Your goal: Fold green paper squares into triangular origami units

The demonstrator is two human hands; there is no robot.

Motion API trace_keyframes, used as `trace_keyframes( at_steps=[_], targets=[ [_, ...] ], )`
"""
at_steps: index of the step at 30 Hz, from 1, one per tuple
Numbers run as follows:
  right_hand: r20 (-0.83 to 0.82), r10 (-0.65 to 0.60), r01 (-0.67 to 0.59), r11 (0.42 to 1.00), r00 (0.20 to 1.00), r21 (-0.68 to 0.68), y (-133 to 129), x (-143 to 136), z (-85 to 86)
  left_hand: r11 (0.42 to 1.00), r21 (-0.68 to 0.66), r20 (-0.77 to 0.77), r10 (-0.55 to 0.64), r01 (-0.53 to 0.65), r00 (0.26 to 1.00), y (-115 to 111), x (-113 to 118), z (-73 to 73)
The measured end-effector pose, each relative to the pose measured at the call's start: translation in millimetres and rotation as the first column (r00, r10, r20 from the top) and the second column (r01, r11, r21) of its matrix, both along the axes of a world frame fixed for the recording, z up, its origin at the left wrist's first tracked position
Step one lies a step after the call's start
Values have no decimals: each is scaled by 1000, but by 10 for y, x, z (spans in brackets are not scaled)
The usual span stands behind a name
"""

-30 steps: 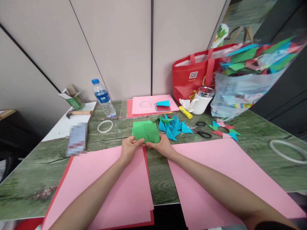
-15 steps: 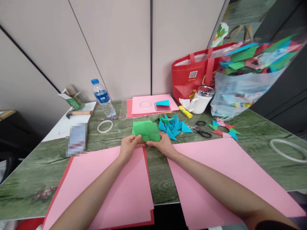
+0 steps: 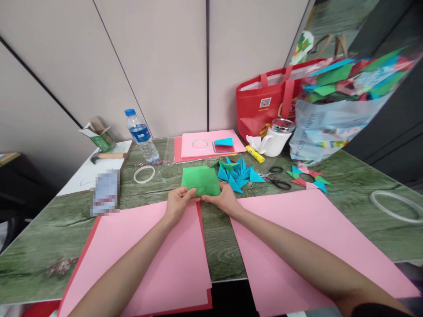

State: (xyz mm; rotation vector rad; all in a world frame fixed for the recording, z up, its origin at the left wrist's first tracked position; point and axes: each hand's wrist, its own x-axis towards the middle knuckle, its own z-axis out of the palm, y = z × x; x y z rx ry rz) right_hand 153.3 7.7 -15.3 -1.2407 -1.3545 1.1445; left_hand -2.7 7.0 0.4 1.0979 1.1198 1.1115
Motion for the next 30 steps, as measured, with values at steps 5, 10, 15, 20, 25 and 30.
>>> trace_keyframes(
  at_steps=[5, 10, 15, 20, 25, 30],
  targets=[
    [56, 16, -18, 1000, 998, 22, -10, 3, -9, 997, -67, -31, -38, 36, 999, 15, -11, 30],
    [68, 38, -41, 998, 997, 49, -16, 18, 0, 996, -92, 40, 23, -19, 999, 20, -12, 10],
    [-202, 187, -218, 966, 961, -141, 4, 82, 29, 996, -91, 43, -2, 6, 999, 49, -41, -8],
    [-281, 205, -262, 948, 937, -181, 13, 119, 30, 996, -88, 43, -22, 26, 999, 65, -60, -26],
    [-53, 167, -171, 982, 985, -85, 25, 101, 28, 994, -106, 50, -11, 17, 999, 55, -45, -21],
    [59, 113, -112, 994, 992, -18, 17, 49, 41, 996, -93, 69, -9, 15, 998, 36, -30, -18]
  ],
)
